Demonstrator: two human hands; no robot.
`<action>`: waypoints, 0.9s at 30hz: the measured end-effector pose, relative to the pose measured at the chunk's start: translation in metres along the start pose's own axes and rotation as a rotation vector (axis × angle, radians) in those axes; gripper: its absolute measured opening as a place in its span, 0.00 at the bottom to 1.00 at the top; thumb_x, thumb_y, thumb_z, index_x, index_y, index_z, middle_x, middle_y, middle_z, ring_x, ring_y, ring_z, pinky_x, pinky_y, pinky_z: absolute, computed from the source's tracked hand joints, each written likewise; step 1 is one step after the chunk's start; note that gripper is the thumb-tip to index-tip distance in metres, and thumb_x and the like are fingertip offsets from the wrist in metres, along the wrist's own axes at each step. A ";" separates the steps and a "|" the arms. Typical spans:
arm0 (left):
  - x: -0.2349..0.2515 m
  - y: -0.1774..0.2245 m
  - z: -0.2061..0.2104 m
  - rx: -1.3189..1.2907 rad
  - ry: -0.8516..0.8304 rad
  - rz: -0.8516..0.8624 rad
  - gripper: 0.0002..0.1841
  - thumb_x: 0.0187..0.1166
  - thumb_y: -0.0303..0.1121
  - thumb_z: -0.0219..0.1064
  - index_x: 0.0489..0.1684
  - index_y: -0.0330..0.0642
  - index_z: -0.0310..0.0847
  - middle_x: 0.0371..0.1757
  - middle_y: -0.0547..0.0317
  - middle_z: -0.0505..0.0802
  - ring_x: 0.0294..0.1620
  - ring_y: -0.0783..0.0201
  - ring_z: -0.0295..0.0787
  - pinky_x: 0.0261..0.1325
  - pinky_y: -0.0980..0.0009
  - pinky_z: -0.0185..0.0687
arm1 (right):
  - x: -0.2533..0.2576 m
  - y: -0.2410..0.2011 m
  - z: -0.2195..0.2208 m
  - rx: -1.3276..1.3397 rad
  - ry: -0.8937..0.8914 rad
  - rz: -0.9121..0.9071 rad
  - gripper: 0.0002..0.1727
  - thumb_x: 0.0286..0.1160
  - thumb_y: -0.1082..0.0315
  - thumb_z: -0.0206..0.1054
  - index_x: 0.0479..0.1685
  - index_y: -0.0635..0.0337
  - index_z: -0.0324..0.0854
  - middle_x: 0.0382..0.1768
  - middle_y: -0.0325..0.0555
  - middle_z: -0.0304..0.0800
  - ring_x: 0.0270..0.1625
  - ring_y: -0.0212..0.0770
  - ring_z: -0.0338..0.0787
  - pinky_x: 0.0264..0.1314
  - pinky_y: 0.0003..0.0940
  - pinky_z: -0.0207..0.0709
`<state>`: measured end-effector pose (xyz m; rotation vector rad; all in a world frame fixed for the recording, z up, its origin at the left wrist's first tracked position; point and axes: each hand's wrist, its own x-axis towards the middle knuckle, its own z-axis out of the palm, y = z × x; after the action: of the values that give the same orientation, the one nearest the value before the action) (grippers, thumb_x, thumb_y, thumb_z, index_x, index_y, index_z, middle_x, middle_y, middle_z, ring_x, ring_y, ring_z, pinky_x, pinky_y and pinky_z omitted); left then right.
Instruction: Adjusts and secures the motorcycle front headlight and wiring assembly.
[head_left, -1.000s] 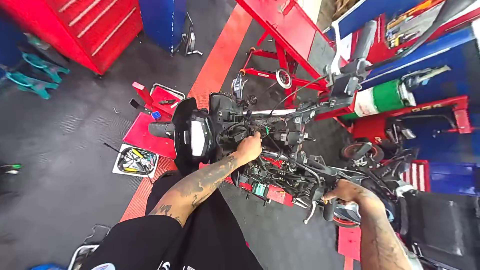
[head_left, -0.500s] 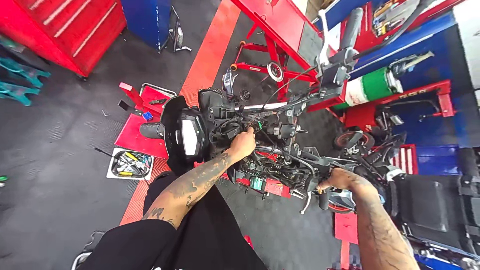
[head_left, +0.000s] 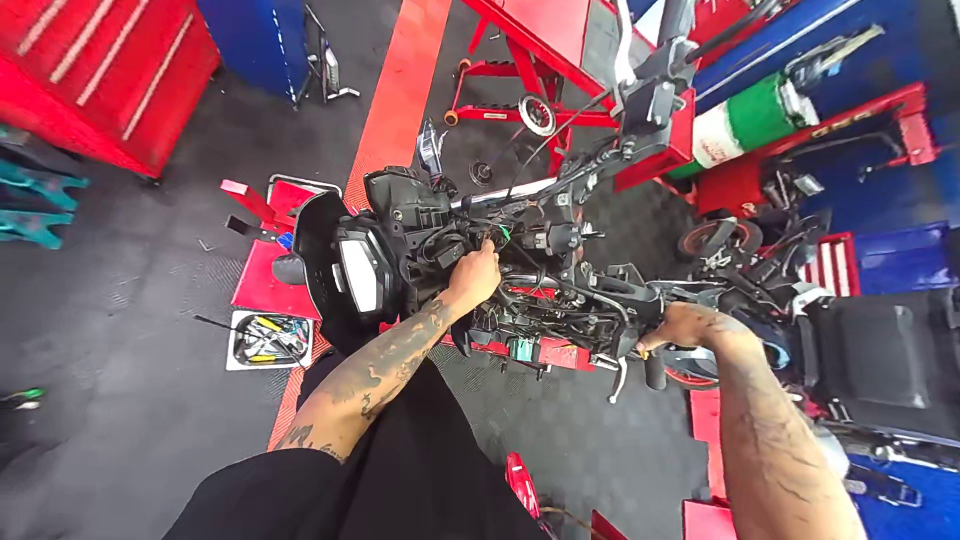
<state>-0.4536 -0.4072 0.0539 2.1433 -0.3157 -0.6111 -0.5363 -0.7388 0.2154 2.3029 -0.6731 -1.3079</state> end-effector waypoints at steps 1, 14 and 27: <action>0.000 0.000 0.000 0.005 0.001 0.001 0.21 0.95 0.42 0.46 0.75 0.39 0.72 0.53 0.40 0.93 0.61 0.42 0.92 0.65 0.44 0.84 | -0.002 -0.002 -0.001 0.001 0.000 0.000 0.40 0.55 0.40 0.86 0.38 0.78 0.84 0.46 0.74 0.88 0.58 0.71 0.87 0.62 0.73 0.73; -0.064 -0.001 -0.027 -0.740 -0.238 0.130 0.18 0.94 0.38 0.52 0.64 0.39 0.85 0.60 0.55 0.94 0.54 0.63 0.94 0.58 0.64 0.92 | -0.117 -0.151 0.079 1.385 0.994 -0.848 0.21 0.82 0.60 0.68 0.65 0.66 0.84 0.59 0.52 0.93 0.60 0.47 0.93 0.65 0.47 0.89; -0.099 -0.012 -0.020 -0.532 -0.419 0.195 0.26 0.88 0.31 0.60 0.86 0.40 0.68 0.75 0.50 0.83 0.63 0.59 0.90 0.66 0.60 0.91 | -0.066 -0.253 0.104 2.169 0.567 -0.783 0.26 0.69 0.76 0.76 0.69 0.67 0.80 0.43 0.50 0.95 0.46 0.42 0.94 0.54 0.40 0.90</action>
<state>-0.5271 -0.3439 0.0852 1.4499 -0.5175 -0.9137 -0.6036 -0.5089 0.0687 4.4385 -1.2820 1.0092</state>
